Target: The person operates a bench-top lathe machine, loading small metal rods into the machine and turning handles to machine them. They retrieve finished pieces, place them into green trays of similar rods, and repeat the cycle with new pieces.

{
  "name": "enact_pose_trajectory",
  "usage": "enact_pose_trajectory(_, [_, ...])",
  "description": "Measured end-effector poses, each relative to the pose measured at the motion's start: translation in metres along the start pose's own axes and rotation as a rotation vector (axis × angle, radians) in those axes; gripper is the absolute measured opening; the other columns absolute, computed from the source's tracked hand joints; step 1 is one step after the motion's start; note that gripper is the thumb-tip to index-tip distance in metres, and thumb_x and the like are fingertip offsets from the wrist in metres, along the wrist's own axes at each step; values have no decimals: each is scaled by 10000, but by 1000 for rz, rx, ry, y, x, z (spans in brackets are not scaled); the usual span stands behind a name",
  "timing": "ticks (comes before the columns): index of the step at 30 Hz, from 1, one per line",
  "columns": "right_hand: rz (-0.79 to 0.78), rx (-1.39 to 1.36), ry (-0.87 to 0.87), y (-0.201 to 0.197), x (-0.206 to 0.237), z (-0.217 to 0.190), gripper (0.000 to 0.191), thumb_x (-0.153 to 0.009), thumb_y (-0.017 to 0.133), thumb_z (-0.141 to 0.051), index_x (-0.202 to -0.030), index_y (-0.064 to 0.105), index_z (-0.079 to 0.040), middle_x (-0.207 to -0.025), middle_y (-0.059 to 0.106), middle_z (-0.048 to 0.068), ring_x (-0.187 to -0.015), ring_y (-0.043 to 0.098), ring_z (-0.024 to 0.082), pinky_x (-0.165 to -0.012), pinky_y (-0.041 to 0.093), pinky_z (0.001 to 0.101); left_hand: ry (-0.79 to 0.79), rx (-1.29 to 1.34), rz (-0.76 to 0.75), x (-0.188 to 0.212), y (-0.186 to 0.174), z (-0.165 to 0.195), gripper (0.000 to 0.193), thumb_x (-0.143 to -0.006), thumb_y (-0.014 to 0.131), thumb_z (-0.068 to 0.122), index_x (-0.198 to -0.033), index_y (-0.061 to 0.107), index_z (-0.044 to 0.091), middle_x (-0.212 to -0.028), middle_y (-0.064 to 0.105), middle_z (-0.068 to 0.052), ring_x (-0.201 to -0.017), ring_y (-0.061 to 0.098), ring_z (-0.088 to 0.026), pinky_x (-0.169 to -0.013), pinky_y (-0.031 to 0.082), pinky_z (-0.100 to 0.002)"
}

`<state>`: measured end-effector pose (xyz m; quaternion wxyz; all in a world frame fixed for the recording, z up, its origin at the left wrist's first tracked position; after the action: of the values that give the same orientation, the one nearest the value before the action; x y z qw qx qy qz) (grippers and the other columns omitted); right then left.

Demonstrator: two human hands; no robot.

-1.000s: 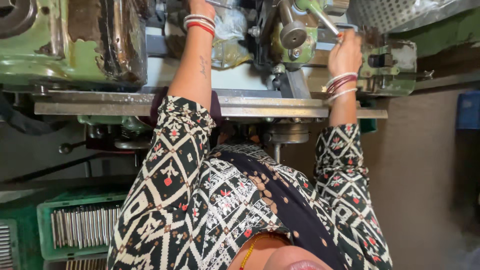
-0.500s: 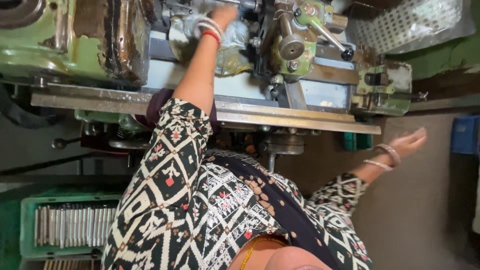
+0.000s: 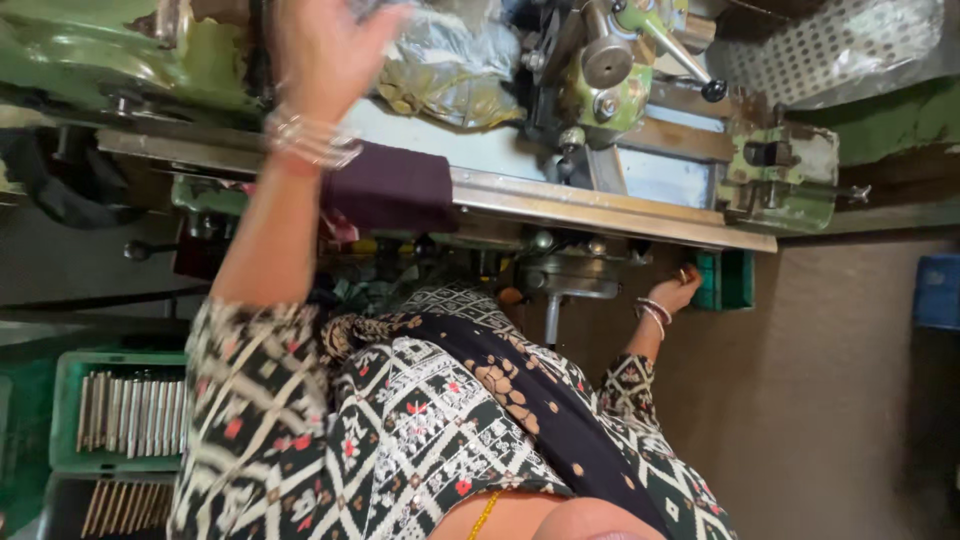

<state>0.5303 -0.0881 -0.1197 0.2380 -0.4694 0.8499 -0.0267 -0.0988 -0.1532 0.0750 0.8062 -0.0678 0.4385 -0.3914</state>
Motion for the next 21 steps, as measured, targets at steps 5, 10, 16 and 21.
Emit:
enact_pose_trajectory(5, [-804, -75, 387, 93, 115, -21, 260, -966, 562, -97, -1145, 717, 9, -1103, 715, 182, -976, 672, 235, -801, 557, 371, -220, 495, 736, 185, -191, -88, 249, -1136, 606, 214, -1332, 545, 73, -940, 615, -35, -724, 541, -85, -615, 460, -207])
enact_pose_trajectory(10, [-1530, -43, -88, 185, 296, -113, 276, -1046, 589, -267, -1156, 653, -22, -1151, 664, 122, -1082, 644, 224, -965, 512, 343, -590, 379, 794, 314, -193, -106, 213, -1159, 664, 103, -1164, 454, 71, -1030, 521, -13, -932, 576, -149, -844, 569, -302])
enact_pose_trajectory(16, [-1728, -95, 494, 284, 434, -175, 328, -1109, 533, -367, -1032, 623, -61, -941, 564, 76, -801, 525, 220, -706, 418, 354, -380, -265, 201, 337, -116, -29, 355, -937, 795, 297, -1199, 671, 92, -1059, 724, -128, -931, 698, -365, -815, 550, -432])
enact_pose_trajectory(21, [-1672, -183, 1012, 286, 483, -204, 252, -1044, 569, -431, -913, 593, -217, -691, 482, -81, -496, 363, 44, -390, 200, 217, -299, -393, 208, 339, -140, -9, 371, -968, 782, 338, -1220, 611, 126, -933, 683, -99, -820, 647, -343, -685, 514, -449])
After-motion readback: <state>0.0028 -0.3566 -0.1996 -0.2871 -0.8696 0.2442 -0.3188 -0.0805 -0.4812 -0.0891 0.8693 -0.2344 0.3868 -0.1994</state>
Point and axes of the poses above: each hand's wrist, its own x-axis away from the middle knuckle, its own y-axis out of the palm, z = x × y, the point moved 8 cm from there along -x, towards the middle knuckle
